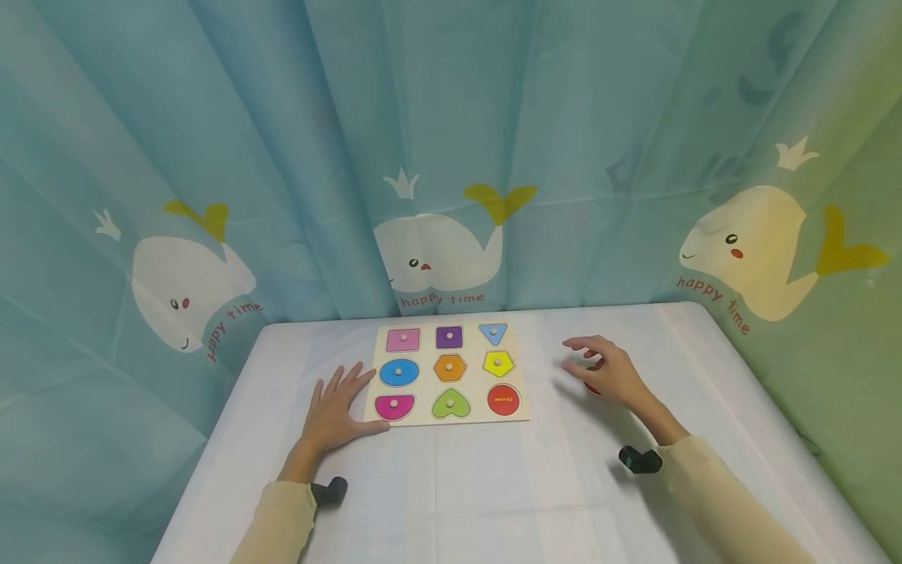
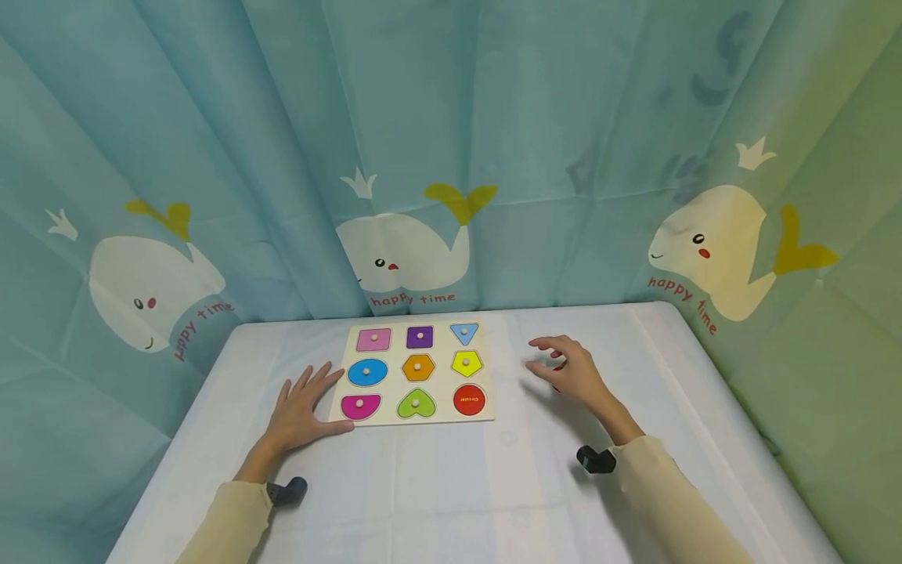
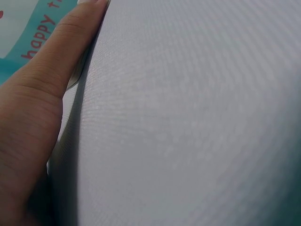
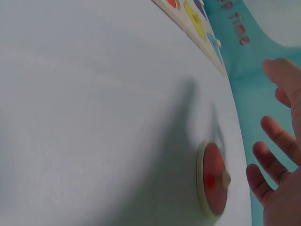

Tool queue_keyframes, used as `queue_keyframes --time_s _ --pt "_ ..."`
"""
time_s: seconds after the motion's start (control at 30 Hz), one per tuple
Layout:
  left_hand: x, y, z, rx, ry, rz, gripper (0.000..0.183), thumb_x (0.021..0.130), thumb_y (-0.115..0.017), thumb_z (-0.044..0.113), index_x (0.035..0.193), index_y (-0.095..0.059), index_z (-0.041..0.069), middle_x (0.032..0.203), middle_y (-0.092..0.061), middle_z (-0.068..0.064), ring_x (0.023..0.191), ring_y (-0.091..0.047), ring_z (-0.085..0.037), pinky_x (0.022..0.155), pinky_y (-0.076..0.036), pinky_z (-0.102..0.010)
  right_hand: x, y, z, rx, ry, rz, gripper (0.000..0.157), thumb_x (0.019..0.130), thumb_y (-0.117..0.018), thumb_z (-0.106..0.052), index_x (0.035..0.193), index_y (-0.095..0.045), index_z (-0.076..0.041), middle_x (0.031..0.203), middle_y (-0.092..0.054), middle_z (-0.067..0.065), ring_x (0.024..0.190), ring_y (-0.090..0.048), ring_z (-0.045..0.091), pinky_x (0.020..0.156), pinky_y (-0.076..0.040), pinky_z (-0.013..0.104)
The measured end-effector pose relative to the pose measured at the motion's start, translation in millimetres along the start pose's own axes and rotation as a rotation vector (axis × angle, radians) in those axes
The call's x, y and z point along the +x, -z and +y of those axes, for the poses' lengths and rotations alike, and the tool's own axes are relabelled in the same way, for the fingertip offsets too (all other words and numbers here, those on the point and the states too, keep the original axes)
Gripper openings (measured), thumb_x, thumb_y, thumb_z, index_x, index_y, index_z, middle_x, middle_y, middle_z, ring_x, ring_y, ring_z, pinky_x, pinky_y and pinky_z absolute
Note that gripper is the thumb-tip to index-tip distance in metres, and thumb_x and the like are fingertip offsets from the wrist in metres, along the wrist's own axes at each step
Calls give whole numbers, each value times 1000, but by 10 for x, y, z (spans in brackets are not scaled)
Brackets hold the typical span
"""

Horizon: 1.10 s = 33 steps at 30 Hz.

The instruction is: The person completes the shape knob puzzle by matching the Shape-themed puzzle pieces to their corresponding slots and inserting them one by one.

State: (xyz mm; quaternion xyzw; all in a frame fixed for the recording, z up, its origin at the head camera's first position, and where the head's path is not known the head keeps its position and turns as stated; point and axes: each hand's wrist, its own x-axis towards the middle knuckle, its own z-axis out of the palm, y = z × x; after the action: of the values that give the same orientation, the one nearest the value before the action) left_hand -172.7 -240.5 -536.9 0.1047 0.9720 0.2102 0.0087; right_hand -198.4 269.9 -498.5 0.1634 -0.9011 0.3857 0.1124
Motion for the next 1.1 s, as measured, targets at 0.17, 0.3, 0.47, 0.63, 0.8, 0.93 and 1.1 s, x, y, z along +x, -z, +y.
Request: queue_keyframes --time_s 0.17,0.3,0.47,0.63,0.8,0.93,1.1 --pt "-14 -2 -5 -7 -1 6 105 70 -82 66 156 -45 18 166 -31 -13 154 -15 -44 118 -4 -73 -87 126 96 29 -83 -42 47 91 -81 -21 132 -66 -5 126 -67 19 107 -64 39 88 -55 53" --pt "-20 -6 -6 -5 -4 9 105 70 -81 67 156 -45 18 166 -31 -13 154 -15 -44 119 -4 -73 -156 208 172 60 -160 -79 57 92 -80 -28 139 -59 -4 136 -62 21 122 -58 41 102 -48 59" --pt "-26 -8 -4 -4 -5 15 105 71 -82 65 156 -45 18 166 -32 -14 154 -16 -44 118 -4 -73 -253 274 261 41 -211 -96 60 92 -80 -30 142 -57 -5 144 -56 22 137 -46 43 111 -40 61" --pt "-21 -11 -8 3 -6 20 104 71 -83 64 156 -45 17 166 -32 -14 154 -16 -44 118 -5 -73 -336 307 299 18 -254 -105 56 91 -80 -28 138 -60 -4 144 -56 24 141 -41 47 113 -35 66" --pt "-3 -15 -19 7 -8 24 104 71 -83 65 156 -45 18 166 -32 -13 154 -16 -44 118 -5 -73 -373 287 336 19 -283 -120 51 90 -81 -30 132 -65 -5 145 -55 25 142 -39 48 114 -31 67" --pt "8 -26 -21 9 -6 20 105 70 -83 65 156 -45 19 166 -32 -13 154 -16 -43 118 -5 -73 -389 264 388 -2 -266 -119 42 89 -82 -24 125 -69 -6 144 -56 26 141 -40 49 113 -32 68" --pt "13 -25 -19 7 -7 21 105 70 -84 64 156 -45 18 166 -32 -14 154 -15 -44 119 -4 -73 -399 248 408 -29 -239 -105 36 88 -82 -14 121 -72 -3 143 -56 27 139 -42 50 112 -34 67"
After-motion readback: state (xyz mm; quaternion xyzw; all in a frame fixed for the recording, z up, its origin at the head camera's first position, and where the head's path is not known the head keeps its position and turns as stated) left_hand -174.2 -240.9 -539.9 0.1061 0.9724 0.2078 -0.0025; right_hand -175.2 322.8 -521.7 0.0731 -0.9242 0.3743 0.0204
